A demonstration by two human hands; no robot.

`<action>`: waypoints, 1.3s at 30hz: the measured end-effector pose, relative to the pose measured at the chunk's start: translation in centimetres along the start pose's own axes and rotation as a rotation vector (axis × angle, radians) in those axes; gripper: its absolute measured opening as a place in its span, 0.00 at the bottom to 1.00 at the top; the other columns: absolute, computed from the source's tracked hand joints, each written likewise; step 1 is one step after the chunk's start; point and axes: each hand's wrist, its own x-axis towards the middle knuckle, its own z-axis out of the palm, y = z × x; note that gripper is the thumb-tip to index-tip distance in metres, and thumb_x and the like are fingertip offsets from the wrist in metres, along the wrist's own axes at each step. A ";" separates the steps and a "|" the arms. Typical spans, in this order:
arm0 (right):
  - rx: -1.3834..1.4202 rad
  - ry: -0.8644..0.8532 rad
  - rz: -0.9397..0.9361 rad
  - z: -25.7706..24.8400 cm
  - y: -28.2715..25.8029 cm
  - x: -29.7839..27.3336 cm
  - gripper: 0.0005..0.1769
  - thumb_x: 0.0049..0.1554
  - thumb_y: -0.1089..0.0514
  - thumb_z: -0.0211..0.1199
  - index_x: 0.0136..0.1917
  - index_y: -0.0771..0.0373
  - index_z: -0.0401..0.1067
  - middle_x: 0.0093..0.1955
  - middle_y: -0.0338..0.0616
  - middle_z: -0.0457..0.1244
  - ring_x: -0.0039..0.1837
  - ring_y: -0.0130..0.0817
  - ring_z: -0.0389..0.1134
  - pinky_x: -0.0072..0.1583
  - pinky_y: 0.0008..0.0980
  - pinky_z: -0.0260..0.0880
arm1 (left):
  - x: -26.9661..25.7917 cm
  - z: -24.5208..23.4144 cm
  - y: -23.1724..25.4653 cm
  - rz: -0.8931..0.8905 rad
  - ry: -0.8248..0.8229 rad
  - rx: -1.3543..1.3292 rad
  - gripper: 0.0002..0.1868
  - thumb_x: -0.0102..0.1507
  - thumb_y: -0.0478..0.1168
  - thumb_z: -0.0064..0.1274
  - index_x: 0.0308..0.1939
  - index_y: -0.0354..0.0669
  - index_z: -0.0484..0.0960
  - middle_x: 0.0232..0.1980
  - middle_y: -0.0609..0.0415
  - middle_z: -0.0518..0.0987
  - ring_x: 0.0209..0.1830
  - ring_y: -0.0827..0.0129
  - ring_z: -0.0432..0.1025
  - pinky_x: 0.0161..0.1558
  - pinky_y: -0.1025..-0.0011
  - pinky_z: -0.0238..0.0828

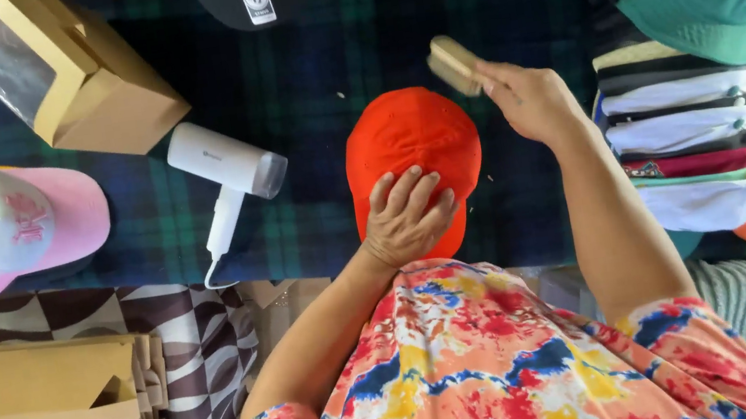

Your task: A person uses a wooden brush to clean or finish the surface of a red baseball cap, rotating it to reach all sides.

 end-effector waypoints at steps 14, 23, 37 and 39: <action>-0.415 0.235 -0.407 -2.0 -9.7 -8.2 0.15 0.68 0.44 0.53 0.62 0.39 0.78 0.34 0.40 0.61 0.35 0.46 0.65 0.36 0.41 0.69 | -1.1 0.4 -0.5 0.019 -0.042 -0.024 0.07 0.65 0.49 0.52 0.45 0.58 0.79 0.54 0.53 0.80 0.59 0.56 0.73 0.63 0.52 0.62; -0.063 0.212 -0.160 3.9 2.4 -7.7 0.23 0.68 0.54 0.55 0.76 0.56 0.68 0.56 0.54 0.71 0.58 0.52 0.72 0.58 0.46 0.73 | 0.2 -0.5 -0.2 0.027 -0.003 -0.013 0.08 0.62 0.48 0.55 0.45 0.59 0.79 0.54 0.53 0.80 0.58 0.57 0.73 0.64 0.53 0.63; -0.443 0.396 -0.391 6.6 7.0 -6.8 0.22 0.66 0.56 0.57 0.72 0.59 0.72 0.51 0.50 0.72 0.53 0.49 0.74 0.53 0.41 0.77 | 0.8 -0.2 0.1 0.057 0.008 -0.008 0.09 0.62 0.47 0.57 0.46 0.57 0.79 0.54 0.52 0.79 0.58 0.57 0.73 0.64 0.52 0.62; -0.085 0.526 -0.313 1.5 -1.8 -10.0 0.22 0.69 0.53 0.60 0.74 0.56 0.72 0.53 0.56 0.72 0.56 0.53 0.73 0.53 0.45 0.74 | 0.2 -0.5 0.8 0.008 0.011 -0.025 0.07 0.63 0.47 0.56 0.43 0.57 0.77 0.52 0.54 0.80 0.56 0.57 0.74 0.63 0.53 0.63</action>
